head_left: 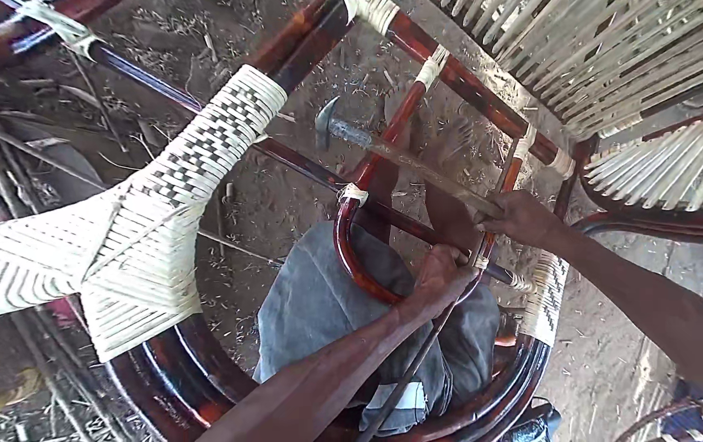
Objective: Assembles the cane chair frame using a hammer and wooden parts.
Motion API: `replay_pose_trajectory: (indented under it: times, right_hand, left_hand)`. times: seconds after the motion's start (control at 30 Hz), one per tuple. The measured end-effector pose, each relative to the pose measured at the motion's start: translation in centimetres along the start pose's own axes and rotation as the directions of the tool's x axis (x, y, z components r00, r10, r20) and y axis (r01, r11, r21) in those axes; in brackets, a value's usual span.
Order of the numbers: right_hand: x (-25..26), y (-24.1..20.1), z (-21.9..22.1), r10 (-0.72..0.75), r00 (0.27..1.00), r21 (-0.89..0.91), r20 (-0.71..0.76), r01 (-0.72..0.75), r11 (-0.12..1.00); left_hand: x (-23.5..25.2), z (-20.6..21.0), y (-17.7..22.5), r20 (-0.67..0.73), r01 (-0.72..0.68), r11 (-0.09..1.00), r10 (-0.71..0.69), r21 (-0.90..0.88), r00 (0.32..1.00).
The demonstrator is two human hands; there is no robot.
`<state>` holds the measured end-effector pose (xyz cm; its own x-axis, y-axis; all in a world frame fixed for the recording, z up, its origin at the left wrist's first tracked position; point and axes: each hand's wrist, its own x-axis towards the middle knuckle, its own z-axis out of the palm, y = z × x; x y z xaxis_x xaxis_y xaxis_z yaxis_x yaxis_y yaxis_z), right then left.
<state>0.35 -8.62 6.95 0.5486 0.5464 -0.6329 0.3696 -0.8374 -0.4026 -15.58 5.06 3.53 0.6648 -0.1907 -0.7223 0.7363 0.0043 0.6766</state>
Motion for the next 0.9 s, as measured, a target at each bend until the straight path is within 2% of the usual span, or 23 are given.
replay_pose_trajectory:
  times: [0.3, 0.47, 0.63, 0.8, 0.9]
  right_hand:
    - [-0.2, 0.2, 0.3, -0.065, 0.997, -0.030, -0.048, 0.064, 0.998]
    - [-0.4, 0.3, 0.7, -0.058, 0.995, -0.035, -0.082, 0.056, 0.998]
    - [-1.1, 0.3, 1.7, -0.144, 0.980, -0.087, -0.138, 0.133, 0.987]
    - [-1.2, -0.5, 1.9, -0.105, 0.988, -0.125, -0.116, 0.090, 0.988]
    - [-1.5, -0.1, 1.0, -0.071, 0.990, -0.044, -0.118, 0.066, 0.997]
  left_hand:
    - [0.0, 0.1, -0.2, -0.007, 0.005, 1.000, -0.005, -0.011, 1.000]
    - [-0.3, 0.0, -1.0, -0.008, -0.069, 0.997, 0.069, -0.019, 0.998]
    - [-0.2, 0.0, -1.0, 0.002, -0.063, 0.997, 0.063, -0.041, 0.998]
    - [-0.3, -0.1, -1.0, 0.004, -0.037, 0.998, 0.037, -0.047, 0.999]
    - [-0.6, -0.1, -0.6, 0.012, -0.024, 0.998, 0.024, -0.055, 1.000]
